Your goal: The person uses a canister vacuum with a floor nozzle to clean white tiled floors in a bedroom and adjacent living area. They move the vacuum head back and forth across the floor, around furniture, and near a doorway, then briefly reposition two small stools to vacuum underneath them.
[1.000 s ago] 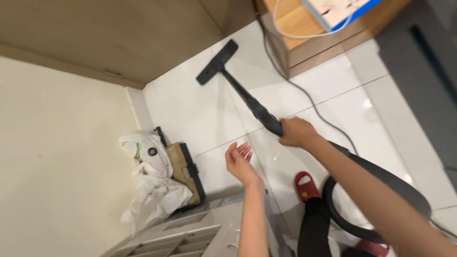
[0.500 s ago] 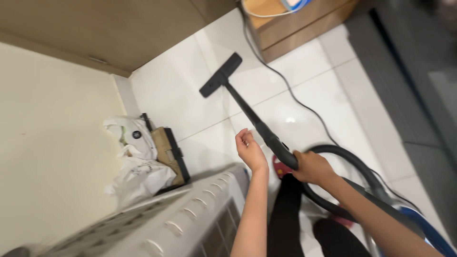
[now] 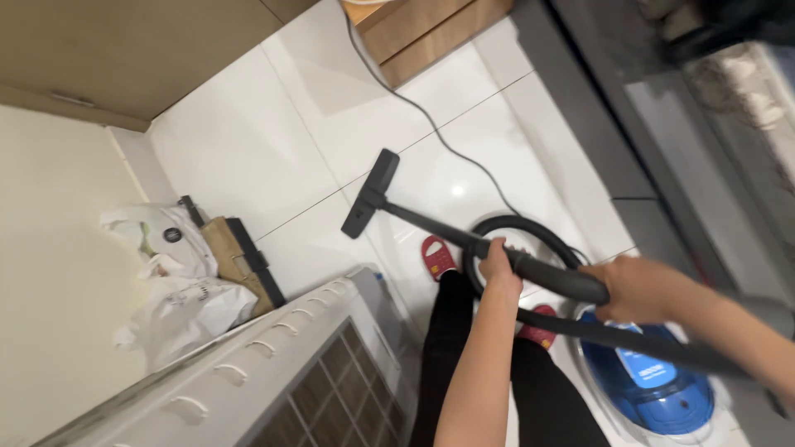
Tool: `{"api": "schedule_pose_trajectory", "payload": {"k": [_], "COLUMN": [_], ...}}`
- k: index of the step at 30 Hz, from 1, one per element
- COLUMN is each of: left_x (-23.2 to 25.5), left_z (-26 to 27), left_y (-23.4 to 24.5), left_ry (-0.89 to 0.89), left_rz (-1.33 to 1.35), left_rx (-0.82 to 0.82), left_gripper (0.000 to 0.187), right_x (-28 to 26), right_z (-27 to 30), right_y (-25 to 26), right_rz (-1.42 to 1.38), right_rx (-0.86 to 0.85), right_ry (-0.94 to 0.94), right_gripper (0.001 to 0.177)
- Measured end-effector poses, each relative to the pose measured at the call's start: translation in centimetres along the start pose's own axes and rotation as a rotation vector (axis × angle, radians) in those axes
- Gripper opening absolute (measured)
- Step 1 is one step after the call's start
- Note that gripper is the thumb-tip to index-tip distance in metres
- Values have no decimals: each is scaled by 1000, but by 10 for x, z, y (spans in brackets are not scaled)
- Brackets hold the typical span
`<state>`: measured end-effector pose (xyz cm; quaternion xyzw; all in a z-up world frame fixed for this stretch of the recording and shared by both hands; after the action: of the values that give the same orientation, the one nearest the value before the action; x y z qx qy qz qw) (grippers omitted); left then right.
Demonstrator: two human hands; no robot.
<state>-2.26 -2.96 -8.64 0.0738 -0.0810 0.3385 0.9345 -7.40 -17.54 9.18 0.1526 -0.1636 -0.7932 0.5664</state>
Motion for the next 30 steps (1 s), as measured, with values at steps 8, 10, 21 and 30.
{"api": "schedule_pose_trajectory", "payload": {"k": [8, 10, 21, 30], "left_x": [161, 220, 485, 426], "left_z": [-144, -163, -180, -153], "left_y": [-80, -99, -218, -101], "left_ry": [-155, -192, -187, -404], "left_rz": [18, 21, -34, -54], "left_rx": [-53, -79, -294, -80], "left_gripper": [58, 56, 59, 46], "right_x": [-107, -148, -302, -306], "right_z": [-119, -148, -327, -243], "right_y": [125, 161, 315, 220], "right_rz": [-104, -109, -218, -347], "right_rx": [119, 164, 335, 160], "right_ry": [107, 165, 139, 231], "right_gripper": [43, 48, 37, 38]}}
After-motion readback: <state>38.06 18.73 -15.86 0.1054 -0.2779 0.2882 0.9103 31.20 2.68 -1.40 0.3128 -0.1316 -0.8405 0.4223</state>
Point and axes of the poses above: each hand's wrist, its own z-axis away from the middle knuckle, its own y-axis out of the back of the hand, x = y × z, the point moved 9 cm from there along -z, towards the middle knuckle, and after that the axes turned 12 degrees about z, right-handed, at the moved point
